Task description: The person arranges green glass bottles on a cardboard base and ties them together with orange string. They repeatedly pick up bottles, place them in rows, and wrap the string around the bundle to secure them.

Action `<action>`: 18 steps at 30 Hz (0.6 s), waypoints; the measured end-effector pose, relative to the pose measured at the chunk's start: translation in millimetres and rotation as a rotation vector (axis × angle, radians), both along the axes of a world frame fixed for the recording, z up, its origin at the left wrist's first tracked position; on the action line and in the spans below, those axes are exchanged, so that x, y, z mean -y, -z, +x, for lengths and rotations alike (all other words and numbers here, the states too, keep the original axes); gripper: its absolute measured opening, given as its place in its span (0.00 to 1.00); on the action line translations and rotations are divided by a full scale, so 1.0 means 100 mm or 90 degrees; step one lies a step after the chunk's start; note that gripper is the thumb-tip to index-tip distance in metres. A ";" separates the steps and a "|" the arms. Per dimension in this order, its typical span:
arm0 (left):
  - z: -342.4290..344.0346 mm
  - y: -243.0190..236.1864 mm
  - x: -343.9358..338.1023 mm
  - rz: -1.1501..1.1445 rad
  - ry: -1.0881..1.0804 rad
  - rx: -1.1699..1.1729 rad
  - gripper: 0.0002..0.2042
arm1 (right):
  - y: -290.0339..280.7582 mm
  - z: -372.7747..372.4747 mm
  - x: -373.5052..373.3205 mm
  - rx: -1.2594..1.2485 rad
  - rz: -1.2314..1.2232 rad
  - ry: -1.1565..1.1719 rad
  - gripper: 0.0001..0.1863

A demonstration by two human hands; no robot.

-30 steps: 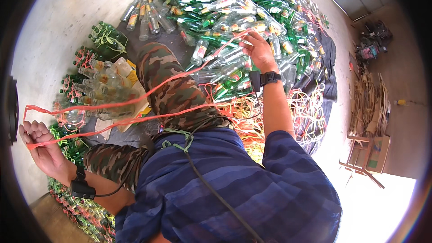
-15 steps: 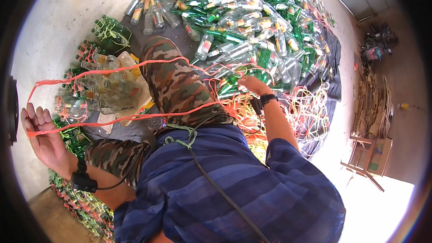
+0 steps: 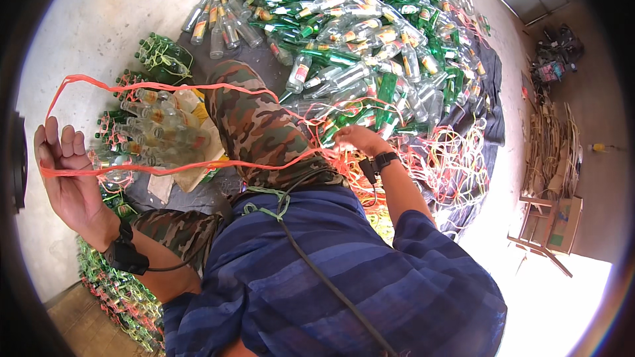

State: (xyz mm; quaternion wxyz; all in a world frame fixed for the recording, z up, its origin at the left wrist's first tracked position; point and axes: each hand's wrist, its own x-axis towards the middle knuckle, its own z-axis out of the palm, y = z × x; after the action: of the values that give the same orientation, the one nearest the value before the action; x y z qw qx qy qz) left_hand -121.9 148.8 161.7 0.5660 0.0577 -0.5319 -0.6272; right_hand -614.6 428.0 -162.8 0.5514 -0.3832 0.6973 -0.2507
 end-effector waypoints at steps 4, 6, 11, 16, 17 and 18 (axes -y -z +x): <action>-0.32 0.07 -0.15 0.005 0.007 0.100 0.21 | -0.36 -0.57 0.34 -0.227 -0.133 0.169 0.13; -0.78 0.14 -0.28 0.012 0.009 0.174 0.19 | -1.10 -0.80 0.31 -0.526 -0.252 0.154 0.13; -1.26 0.16 -0.57 -0.011 0.071 0.431 0.14 | -2.60 -0.89 0.54 -0.435 -0.401 0.329 0.11; -1.45 0.39 -0.58 -0.164 0.216 0.691 0.16 | -2.90 -0.82 0.68 -0.209 -0.530 0.295 0.09; -1.48 0.41 -0.59 -0.212 0.188 0.716 0.16 | -2.97 -0.68 0.70 -0.170 -0.542 0.277 0.09; -1.50 0.45 -0.60 -0.260 0.163 0.740 0.16 | -3.03 -0.50 0.72 -0.132 -0.553 0.260 0.09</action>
State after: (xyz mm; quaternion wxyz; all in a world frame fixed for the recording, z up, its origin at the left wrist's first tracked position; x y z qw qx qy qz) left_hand -271.9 208.3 117.1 0.1042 0.2156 -0.8646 -0.4418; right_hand -664.4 356.2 140.2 0.2075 -0.4562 0.6404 -0.5820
